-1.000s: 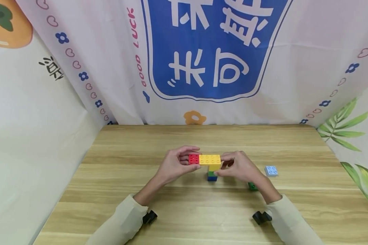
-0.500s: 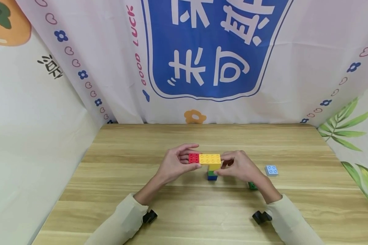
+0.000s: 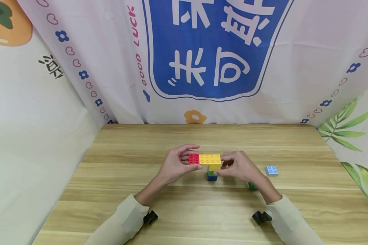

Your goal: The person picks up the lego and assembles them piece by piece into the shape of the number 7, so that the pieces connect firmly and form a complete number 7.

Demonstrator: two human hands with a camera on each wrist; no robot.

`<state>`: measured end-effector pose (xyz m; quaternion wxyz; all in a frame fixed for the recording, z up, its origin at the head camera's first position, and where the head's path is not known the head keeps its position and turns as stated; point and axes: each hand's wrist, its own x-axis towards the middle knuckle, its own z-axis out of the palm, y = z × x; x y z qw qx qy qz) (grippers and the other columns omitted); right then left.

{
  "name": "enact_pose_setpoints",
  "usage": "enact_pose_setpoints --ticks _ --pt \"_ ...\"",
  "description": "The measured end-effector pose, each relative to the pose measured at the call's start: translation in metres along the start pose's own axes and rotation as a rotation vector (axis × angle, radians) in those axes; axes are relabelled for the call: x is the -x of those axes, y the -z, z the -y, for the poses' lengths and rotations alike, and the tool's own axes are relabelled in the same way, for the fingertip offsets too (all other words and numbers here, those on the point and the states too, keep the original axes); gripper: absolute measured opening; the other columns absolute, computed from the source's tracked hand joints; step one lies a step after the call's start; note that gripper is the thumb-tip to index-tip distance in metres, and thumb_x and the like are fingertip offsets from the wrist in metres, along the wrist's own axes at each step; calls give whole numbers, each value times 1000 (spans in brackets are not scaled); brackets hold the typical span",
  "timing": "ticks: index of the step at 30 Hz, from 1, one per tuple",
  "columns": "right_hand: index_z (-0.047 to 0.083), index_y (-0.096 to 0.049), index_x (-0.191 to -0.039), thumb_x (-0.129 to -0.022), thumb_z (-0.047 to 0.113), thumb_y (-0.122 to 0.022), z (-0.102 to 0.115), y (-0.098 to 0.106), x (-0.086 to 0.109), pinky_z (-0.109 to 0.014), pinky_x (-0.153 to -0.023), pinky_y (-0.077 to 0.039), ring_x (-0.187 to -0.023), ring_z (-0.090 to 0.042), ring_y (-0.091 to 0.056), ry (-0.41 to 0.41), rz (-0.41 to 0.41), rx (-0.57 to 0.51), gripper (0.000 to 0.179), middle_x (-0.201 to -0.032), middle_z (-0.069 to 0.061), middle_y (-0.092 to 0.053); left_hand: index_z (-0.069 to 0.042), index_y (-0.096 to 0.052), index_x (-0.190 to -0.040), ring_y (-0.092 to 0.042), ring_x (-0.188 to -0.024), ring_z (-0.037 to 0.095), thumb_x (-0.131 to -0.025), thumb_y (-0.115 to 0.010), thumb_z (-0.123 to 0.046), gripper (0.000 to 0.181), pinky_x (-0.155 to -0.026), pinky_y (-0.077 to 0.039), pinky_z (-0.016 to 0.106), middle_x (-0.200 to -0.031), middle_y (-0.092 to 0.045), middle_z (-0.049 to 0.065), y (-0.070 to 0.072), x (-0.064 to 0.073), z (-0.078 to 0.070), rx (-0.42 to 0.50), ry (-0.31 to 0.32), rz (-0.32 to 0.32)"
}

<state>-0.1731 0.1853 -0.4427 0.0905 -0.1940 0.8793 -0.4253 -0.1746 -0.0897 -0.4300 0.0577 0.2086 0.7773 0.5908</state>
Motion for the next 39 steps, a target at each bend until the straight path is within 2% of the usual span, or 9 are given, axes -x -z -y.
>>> enact_pose_setpoints --ticks 6,13,16,20,24,30,36,39 --pt "13 -84 -117 -85 27 -93 0 0 -1 -24 -71 -60 -84 -15 -68 5 -3 5 36 -105 1 -80 -3 -76 -124 -81 -99 24 -84 -91 -4 43 -83 -66 25 -121 -79 17 -1 0 0 6 -17 -2" --pt "13 -83 -116 -85 28 -93 3 0 -1 -24 -72 -61 -83 -14 -68 11 3 21 36 -104 1 -80 -2 -76 -124 -81 -99 24 -84 -91 -3 43 -83 -66 25 -121 -79 17 0 0 0 12 -10 -8" --pt "14 -81 -120 -84 33 -94 3 2 0 -27 -78 -63 -87 -14 -71 11 24 46 42 -107 0 -80 -2 -76 -124 -81 -99 23 -83 -91 -3 43 -84 -66 25 -121 -79 17 0 0 0 15 -3 -13" --pt "10 -75 -133 -82 38 -95 -1 8 6 -36 -88 -65 -98 -17 -72 -6 50 100 61 -116 -3 -78 -2 -76 -124 -80 -98 22 -83 -92 -2 44 -83 -66 24 -122 -79 17 1 1 0 19 12 -15" --pt "7 -69 -141 -86 36 -92 -11 19 17 -43 -93 -64 -105 -20 -73 -14 59 141 67 -123 -8 -77 -2 -75 -128 -80 -100 23 -83 -91 -1 47 -84 -66 24 -124 -79 17 1 1 -1 26 24 -7" --pt "5 -73 -135 -89 32 -90 -23 36 34 -46 -93 -64 -107 -24 -72 -20 56 208 55 -125 -9 -78 -3 -74 -131 -80 -102 25 -84 -90 1 49 -84 -66 25 -127 -78 18 0 1 -2 35 22 2" --pt "9 -79 -125 -84 31 -93 -32 47 51 -50 -93 -62 -108 -24 -71 -30 85 305 48 -121 -3 -79 -3 -74 -131 -80 -102 25 -84 -90 1 50 -84 -66 25 -126 -78 18 0 1 -2 39 24 4" --pt "12 -80 -123 -82 31 -95 -35 51 59 -50 -93 -62 -108 -22 -72 -45 117 309 48 -121 -1 -79 -3 -74 -131 -80 -102 25 -84 -90 1 50 -84 -66 25 -126 -78 18 0 1 -2 43 23 6"
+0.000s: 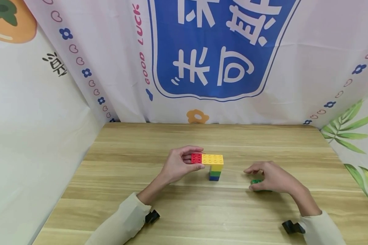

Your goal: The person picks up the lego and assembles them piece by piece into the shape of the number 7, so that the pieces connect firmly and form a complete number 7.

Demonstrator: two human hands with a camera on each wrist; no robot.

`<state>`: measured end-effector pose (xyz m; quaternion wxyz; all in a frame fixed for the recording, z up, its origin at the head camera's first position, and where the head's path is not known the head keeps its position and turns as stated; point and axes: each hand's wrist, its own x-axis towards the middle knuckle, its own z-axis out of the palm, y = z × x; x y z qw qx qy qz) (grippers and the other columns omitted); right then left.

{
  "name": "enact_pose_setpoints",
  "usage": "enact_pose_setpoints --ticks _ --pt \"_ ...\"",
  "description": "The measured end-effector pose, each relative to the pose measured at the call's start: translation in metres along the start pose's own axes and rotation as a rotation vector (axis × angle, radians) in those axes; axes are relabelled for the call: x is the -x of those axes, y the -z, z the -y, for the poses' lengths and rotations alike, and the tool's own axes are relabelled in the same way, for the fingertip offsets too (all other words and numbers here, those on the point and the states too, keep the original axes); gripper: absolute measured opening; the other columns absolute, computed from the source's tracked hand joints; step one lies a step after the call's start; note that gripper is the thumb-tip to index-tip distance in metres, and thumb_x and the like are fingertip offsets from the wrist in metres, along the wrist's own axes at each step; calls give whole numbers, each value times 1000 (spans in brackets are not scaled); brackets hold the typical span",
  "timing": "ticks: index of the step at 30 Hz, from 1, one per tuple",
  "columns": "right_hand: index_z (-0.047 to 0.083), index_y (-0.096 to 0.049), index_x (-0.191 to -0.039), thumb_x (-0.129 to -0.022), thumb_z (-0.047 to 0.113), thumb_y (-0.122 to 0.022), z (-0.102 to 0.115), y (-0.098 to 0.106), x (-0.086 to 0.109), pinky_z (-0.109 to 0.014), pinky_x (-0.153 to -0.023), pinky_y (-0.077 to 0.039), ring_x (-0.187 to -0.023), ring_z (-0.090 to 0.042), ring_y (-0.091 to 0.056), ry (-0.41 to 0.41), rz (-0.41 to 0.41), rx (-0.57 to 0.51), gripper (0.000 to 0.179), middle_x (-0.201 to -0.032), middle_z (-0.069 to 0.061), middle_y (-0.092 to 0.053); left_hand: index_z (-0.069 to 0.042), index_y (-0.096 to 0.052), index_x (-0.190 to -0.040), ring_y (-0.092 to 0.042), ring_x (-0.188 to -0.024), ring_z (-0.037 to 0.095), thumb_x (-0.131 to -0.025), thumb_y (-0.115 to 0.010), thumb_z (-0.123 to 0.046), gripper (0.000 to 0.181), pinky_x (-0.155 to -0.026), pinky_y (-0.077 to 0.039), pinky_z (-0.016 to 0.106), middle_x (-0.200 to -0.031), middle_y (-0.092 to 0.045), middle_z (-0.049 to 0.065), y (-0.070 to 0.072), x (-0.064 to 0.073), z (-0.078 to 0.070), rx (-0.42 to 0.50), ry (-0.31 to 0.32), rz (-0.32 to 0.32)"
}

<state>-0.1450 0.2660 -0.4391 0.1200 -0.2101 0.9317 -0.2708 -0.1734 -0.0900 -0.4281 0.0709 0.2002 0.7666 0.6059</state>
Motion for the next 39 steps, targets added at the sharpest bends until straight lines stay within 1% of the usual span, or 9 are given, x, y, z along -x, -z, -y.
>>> enact_pose_setpoints --ticks 4,8,11,16,20,24,30,35,39 --pt "14 -80 -122 -80 32 -96 -5 2 7 -44 -91 -63 -106 -19 -73 7 26 -4 48 -120 1 -78 -3 -74 -131 -80 -103 25 -83 -90 1 50 -84 -66 25 -126 -78 18 0 0 0 -1 -2 -1" --pt "15 -80 -121 -77 31 -98 -9 4 12 -37 -88 -63 -103 -16 -72 21 21 16 50 -118 2 -78 -3 -74 -131 -80 -102 24 -84 -90 0 50 -84 -66 25 -126 -78 18 0 1 0 1 1 -2" --pt "16 -80 -121 -75 27 -99 -11 4 15 -34 -87 -63 -102 -15 -71 3 17 29 51 -118 1 -79 -4 -74 -131 -80 -102 24 -84 -90 0 50 -84 -66 25 -126 -78 17 0 1 0 3 6 -2" --pt "15 -81 -119 -74 16 -98 -14 4 18 -40 -88 -63 -103 -18 -71 -18 26 32 49 -119 -3 -79 -4 -74 -131 -80 -102 24 -83 -90 0 50 -84 -66 25 -126 -78 17 0 1 0 6 9 -1" --pt "16 -82 -113 -74 12 -97 -14 4 18 -39 -86 -63 -103 -18 -71 -3 33 40 42 -115 -1 -80 -4 -74 -131 -80 -103 24 -83 -90 1 51 -85 -66 25 -126 -78 18 0 0 0 11 13 -1" --pt "16 -82 -111 -75 13 -97 -15 4 18 -34 -84 -61 -101 -16 -71 2 30 47 39 -113 1 -80 -4 -74 -131 -80 -103 24 -83 -90 1 51 -85 -66 25 -126 -78 18 0 0 0 11 16 0" --pt "15 -82 -114 -77 16 -97 -15 5 17 -33 -83 -61 -102 -16 -70 6 23 39 39 -116 -2 -80 -4 -73 -131 -80 -103 24 -83 -90 1 51 -85 -66 26 -126 -78 17 0 0 -1 10 18 -1" --pt "16 -83 -116 -79 16 -95 -13 5 17 -28 -82 -58 -100 -13 -67 -22 10 27 39 -118 -3 -80 -4 -73 -132 -80 -103 24 -83 -90 1 52 -85 -66 26 -126 -78 17 0 0 -1 10 20 -2" --pt "15 -82 -118 -82 18 -93 -10 5 15 -23 -79 -56 -96 -10 -66 -29 -19 11 38 -114 -1 -79 -5 -73 -132 -80 -101 23 -83 -91 -1 52 -85 -66 26 -125 -78 17 0 0 -1 3 19 -4"
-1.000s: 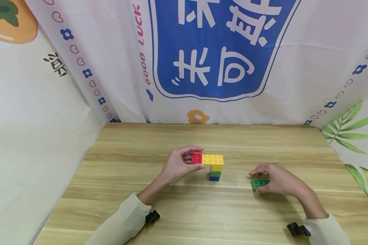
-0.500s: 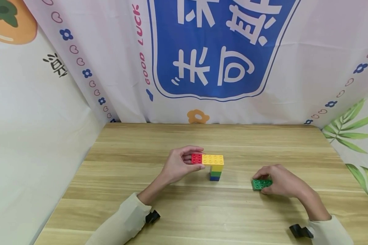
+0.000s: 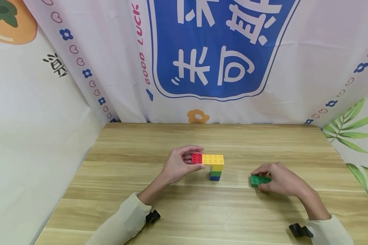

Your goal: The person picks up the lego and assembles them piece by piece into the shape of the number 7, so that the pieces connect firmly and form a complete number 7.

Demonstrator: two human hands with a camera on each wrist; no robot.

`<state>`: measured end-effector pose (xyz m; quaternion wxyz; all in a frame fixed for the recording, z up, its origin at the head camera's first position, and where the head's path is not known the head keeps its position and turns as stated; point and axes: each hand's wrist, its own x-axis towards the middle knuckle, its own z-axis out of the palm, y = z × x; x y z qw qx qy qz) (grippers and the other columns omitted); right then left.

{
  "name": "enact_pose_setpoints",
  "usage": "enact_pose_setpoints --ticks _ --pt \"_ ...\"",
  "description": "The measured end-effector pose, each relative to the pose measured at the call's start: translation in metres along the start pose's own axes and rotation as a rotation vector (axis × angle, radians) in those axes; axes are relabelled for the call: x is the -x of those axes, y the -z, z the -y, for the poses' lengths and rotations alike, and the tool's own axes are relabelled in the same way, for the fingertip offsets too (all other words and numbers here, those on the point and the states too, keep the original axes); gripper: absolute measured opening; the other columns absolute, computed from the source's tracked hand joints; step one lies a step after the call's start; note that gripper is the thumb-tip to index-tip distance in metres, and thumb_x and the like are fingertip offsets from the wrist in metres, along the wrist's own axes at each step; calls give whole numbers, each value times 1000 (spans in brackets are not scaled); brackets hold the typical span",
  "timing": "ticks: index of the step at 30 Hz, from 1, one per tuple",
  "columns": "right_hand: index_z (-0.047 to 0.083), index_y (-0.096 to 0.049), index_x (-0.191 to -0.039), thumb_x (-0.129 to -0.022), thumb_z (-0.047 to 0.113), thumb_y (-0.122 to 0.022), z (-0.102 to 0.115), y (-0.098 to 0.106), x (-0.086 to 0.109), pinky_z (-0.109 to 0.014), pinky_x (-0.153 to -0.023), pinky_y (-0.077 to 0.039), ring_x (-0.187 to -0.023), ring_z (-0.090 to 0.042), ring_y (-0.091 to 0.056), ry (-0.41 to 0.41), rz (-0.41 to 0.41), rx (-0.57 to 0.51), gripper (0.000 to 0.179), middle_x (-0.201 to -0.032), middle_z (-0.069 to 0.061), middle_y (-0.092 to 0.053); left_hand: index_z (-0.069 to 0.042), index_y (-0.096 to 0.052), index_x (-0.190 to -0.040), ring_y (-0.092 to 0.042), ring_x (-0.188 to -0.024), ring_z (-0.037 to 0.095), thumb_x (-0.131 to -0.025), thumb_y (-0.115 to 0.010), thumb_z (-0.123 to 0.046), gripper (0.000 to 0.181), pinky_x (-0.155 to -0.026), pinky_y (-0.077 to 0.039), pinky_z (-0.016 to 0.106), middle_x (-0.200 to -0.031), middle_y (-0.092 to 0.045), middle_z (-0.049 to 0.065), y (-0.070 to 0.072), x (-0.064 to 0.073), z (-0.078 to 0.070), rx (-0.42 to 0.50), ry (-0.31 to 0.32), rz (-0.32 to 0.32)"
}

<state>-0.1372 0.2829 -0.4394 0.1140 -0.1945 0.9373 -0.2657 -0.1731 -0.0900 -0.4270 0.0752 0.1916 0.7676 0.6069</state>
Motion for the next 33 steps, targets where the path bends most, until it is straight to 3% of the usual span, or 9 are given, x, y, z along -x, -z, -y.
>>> enact_pose_setpoints --ticks 14,22,33 --pt "10 -79 -126 -87 9 -88 16 10 -6 -23 -78 -58 -96 -11 -68 66 -165 -27 40 -115 -2 -78 -6 -73 -133 -80 -102 22 -83 -91 -2 53 -86 -66 26 -126 -78 16 2 -1 -2 -19 11 2" --pt "12 -76 -133 -88 11 -89 42 16 -14 -27 -80 -60 -97 -14 -70 139 -287 -32 46 -122 -5 -78 -7 -74 -133 -80 -101 21 -83 -92 -3 53 -86 -66 26 -124 -79 15 2 0 -2 -25 17 7" --pt "17 -79 -125 -88 11 -90 74 21 -31 -26 -80 -62 -100 -19 -74 216 -367 -63 39 -121 -3 -80 -8 -73 -134 -80 -101 22 -83 -92 -2 54 -85 -66 26 -122 -79 15 2 0 -2 -16 19 10"
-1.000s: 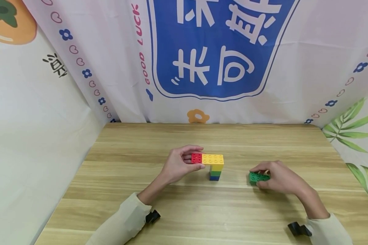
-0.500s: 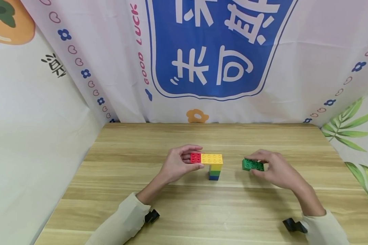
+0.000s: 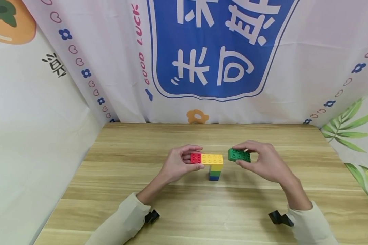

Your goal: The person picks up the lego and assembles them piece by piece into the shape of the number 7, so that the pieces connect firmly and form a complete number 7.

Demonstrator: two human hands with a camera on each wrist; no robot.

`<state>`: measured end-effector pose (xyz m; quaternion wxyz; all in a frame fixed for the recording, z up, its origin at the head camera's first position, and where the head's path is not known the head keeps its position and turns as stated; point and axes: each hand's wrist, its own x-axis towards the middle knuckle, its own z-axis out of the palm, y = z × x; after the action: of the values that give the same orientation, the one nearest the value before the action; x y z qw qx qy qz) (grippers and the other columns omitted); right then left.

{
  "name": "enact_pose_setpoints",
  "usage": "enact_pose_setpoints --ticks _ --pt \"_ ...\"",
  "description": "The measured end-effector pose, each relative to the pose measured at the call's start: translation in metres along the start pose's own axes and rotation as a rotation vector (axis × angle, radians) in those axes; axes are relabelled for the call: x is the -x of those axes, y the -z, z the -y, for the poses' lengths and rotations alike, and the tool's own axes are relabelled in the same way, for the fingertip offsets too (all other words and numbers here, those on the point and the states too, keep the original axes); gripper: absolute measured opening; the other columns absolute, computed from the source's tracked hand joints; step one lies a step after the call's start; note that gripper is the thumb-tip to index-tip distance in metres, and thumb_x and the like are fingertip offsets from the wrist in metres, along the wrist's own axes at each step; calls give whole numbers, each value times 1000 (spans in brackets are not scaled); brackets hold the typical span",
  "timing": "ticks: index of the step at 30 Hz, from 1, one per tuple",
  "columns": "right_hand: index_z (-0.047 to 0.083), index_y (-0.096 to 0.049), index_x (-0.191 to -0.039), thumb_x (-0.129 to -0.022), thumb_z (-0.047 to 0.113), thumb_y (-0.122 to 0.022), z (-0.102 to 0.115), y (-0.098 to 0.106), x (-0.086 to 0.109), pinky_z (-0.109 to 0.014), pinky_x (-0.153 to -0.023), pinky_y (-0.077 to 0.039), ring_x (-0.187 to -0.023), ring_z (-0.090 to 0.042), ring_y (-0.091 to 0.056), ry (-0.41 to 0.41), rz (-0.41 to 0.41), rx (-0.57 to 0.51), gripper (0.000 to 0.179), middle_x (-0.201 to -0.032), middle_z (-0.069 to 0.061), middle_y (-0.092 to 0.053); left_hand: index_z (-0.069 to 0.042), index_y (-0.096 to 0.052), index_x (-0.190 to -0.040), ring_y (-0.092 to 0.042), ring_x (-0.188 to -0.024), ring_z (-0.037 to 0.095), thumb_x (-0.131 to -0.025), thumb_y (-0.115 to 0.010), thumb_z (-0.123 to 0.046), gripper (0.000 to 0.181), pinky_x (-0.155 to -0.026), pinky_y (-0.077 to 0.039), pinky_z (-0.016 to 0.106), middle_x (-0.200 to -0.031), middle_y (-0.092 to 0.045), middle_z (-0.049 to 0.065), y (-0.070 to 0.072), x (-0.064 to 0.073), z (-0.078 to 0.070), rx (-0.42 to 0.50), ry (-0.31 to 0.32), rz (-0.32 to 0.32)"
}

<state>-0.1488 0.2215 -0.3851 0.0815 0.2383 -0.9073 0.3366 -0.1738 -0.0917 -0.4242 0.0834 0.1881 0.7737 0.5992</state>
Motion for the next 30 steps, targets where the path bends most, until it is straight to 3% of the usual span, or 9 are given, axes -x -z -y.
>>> enact_pose_setpoints --ticks 13,30 --pt "17 -80 -125 -86 7 -90 23 -9 -21 -39 -88 -63 -106 -17 -74 48 -4 -71 41 -122 -1 -79 -7 -72 -134 -80 -103 24 -83 -92 -2 55 -86 -66 27 -123 -79 16 0 0 0 -1 -1 -4" --pt "18 -81 -123 -87 16 -91 39 -31 -38 -34 -91 -63 -104 -13 -73 65 89 -150 37 -118 3 -80 -8 -72 -135 -80 -105 26 -83 -92 -4 55 -86 -66 27 -123 -79 16 1 -1 3 -10 23 -3"
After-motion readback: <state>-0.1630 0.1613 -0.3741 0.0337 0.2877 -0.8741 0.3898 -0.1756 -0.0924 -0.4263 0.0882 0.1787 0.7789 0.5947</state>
